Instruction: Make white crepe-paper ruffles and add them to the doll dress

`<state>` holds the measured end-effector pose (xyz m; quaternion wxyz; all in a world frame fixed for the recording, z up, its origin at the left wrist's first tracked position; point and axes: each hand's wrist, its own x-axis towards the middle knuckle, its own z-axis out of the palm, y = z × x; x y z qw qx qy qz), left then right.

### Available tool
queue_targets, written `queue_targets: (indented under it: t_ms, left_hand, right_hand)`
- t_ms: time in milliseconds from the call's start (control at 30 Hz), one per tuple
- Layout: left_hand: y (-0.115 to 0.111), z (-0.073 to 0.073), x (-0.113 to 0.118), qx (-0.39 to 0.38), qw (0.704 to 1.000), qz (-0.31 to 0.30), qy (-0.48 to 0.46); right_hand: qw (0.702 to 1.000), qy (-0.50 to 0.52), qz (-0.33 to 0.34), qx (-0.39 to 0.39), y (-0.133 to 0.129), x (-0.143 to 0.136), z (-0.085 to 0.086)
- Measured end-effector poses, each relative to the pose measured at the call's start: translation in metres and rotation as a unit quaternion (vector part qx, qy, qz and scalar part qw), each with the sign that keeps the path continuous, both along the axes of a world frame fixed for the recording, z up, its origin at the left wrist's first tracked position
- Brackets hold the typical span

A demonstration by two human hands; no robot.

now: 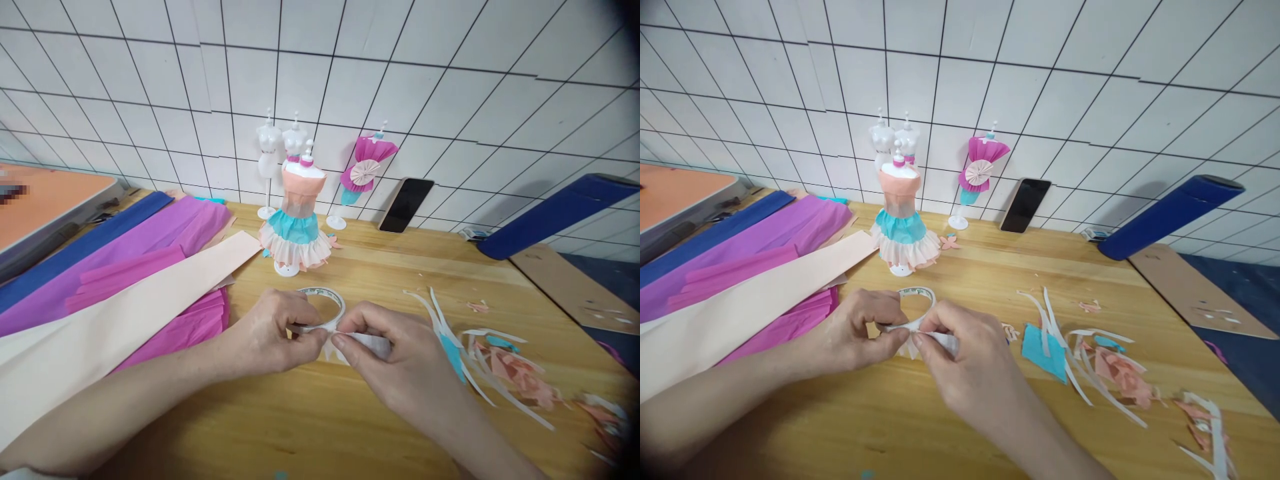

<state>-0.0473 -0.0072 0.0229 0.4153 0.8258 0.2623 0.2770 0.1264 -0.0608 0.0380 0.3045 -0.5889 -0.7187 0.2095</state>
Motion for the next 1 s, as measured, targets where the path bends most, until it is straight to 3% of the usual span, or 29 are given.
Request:
queue_targets:
  t_ms: [300,500,767,1000]
  left_hand:
    - [0.001,-0.002,-0.001,0.006,1.000,-0.004,-0.005]
    - [0.001,-0.003,0.000,0.010,1.000,-0.003,-0.007]
    - [0.000,-0.003,0.001,0.045,0.999,-0.029,-0.011]
    - [0.012,-0.009,-0.003,-0.095,0.986,-0.128,0.054]
  right_hand:
    - [1.000,-0.010,0.019,-0.009,-0.002,0.001,0.001]
    - [1.000,0.003,-0.013,-0.011,-0.001,0.000,0.000]
    - [0.998,0.013,-0.021,-0.065,0.002,0.001,0.000]
    - [0.988,-0.031,0.046,-0.141,0.010,0.011,-0.003]
